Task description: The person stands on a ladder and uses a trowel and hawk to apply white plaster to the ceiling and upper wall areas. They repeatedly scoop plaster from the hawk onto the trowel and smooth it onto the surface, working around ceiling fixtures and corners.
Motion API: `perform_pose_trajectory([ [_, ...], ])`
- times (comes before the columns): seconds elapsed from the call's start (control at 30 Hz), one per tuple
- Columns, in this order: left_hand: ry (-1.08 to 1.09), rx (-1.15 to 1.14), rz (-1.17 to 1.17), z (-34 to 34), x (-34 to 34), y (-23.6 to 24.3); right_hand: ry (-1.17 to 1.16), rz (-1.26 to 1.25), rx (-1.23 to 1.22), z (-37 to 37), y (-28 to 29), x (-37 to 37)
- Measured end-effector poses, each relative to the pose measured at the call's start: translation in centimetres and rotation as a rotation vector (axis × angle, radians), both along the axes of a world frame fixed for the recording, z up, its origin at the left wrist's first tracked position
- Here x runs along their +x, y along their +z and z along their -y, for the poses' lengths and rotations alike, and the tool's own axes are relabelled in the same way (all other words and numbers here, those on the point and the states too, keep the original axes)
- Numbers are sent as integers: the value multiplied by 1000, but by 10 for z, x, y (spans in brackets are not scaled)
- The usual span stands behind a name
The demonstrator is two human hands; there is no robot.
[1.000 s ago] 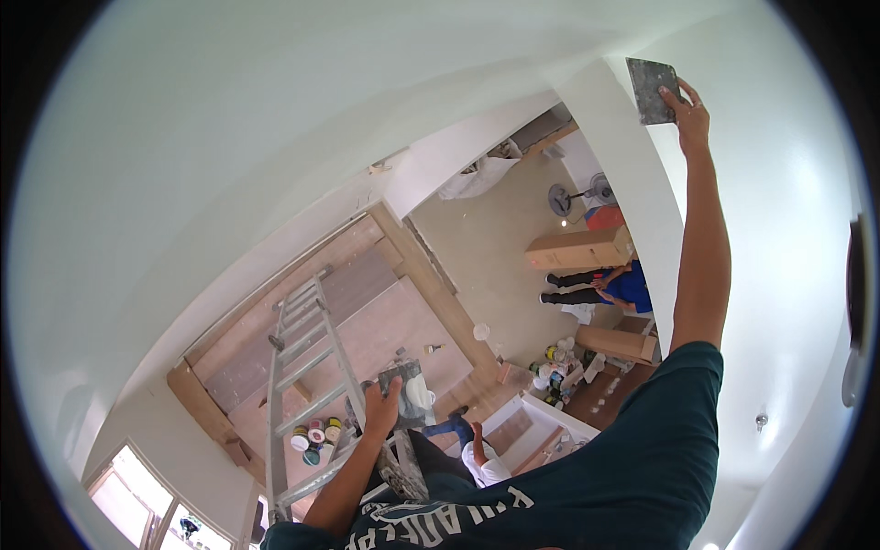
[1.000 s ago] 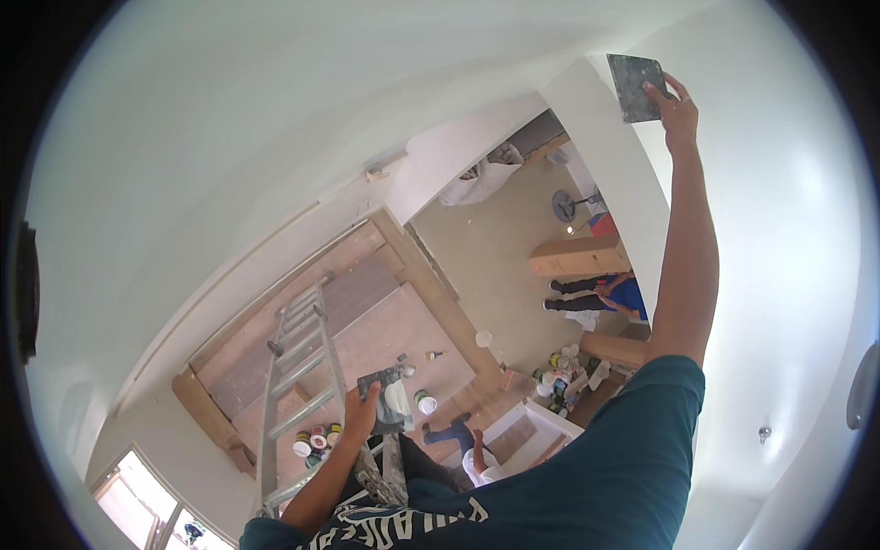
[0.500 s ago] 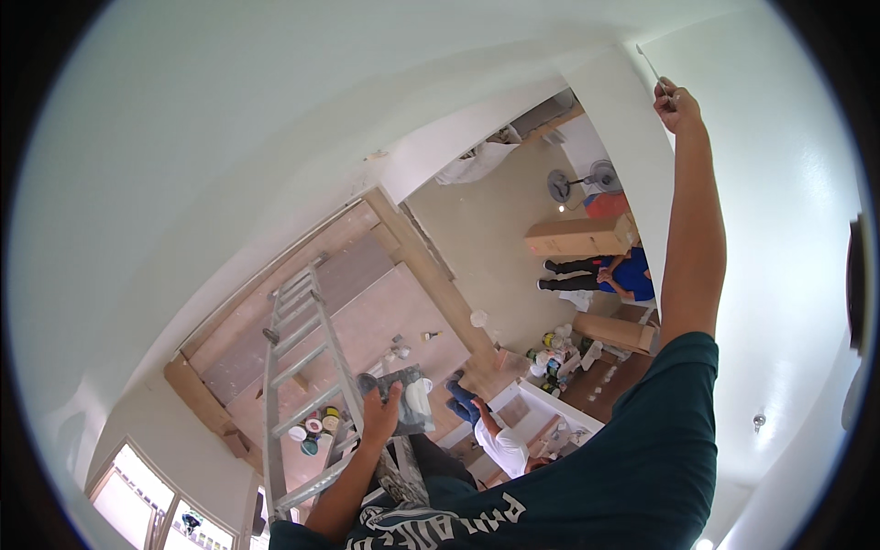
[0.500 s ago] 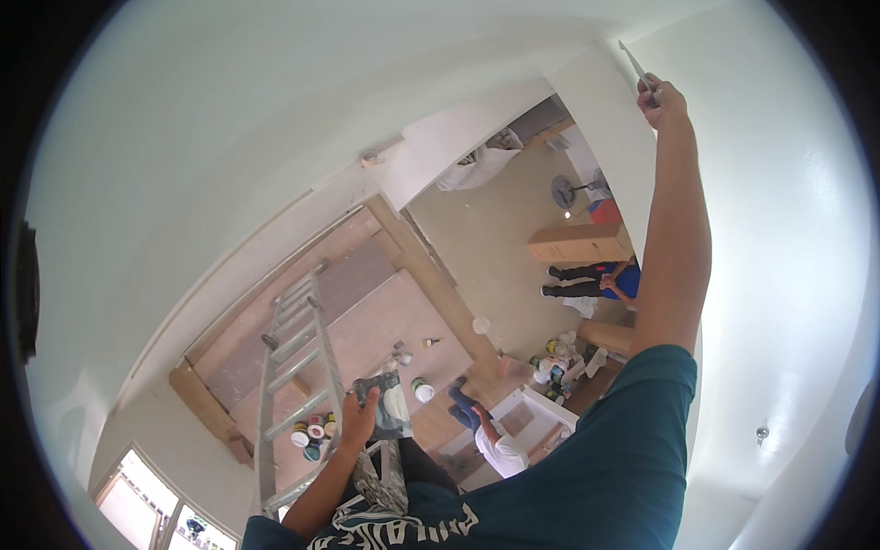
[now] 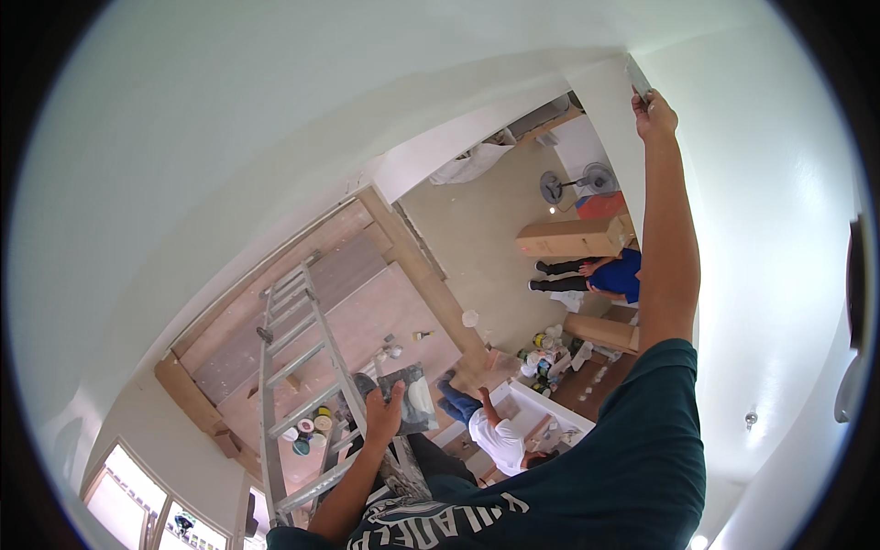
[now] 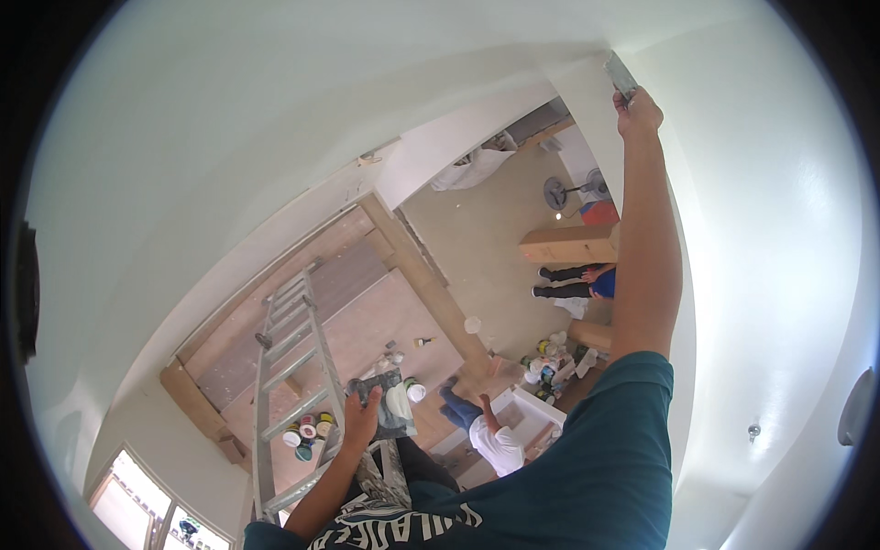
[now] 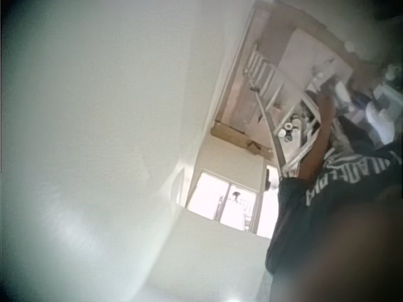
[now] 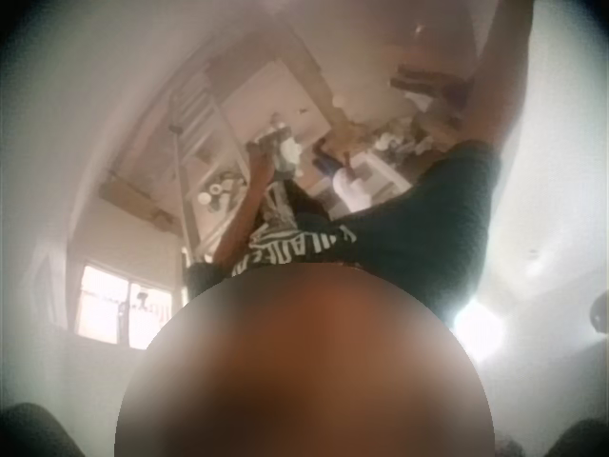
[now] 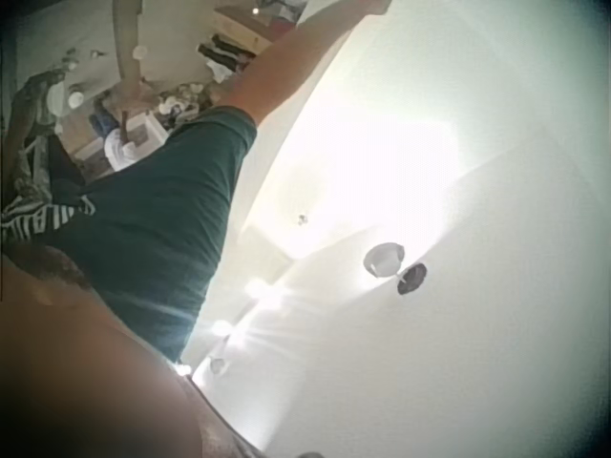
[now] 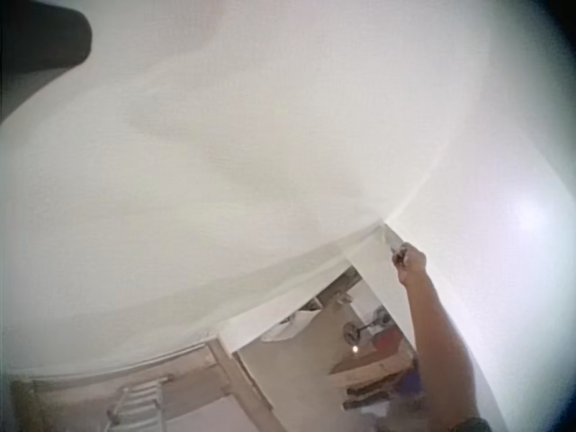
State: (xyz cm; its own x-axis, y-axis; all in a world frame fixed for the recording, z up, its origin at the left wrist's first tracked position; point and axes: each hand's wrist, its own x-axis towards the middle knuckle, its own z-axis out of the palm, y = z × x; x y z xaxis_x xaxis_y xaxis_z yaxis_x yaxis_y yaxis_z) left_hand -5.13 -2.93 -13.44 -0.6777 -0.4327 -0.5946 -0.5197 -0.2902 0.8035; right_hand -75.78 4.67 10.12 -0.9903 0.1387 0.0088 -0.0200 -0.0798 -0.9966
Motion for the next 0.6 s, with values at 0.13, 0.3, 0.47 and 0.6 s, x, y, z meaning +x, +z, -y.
perform_pose_trajectory([
  [0.13, 5, 17, 38, 3, 0, 6, -23, -48, 38, 21, -12, 11],
  [0.3, 39, 60, -48, -4, 2, -10, -88, -122, 92, 31, -12, 19],
  [0.47, 57, 50, -69, -4, 1, -8, -179, -167, 110, 50, -12, 29],
  [0.6, 68, 2, -70, -6, 0, -6, -220, -93, 133, 53, 4, 28],
])
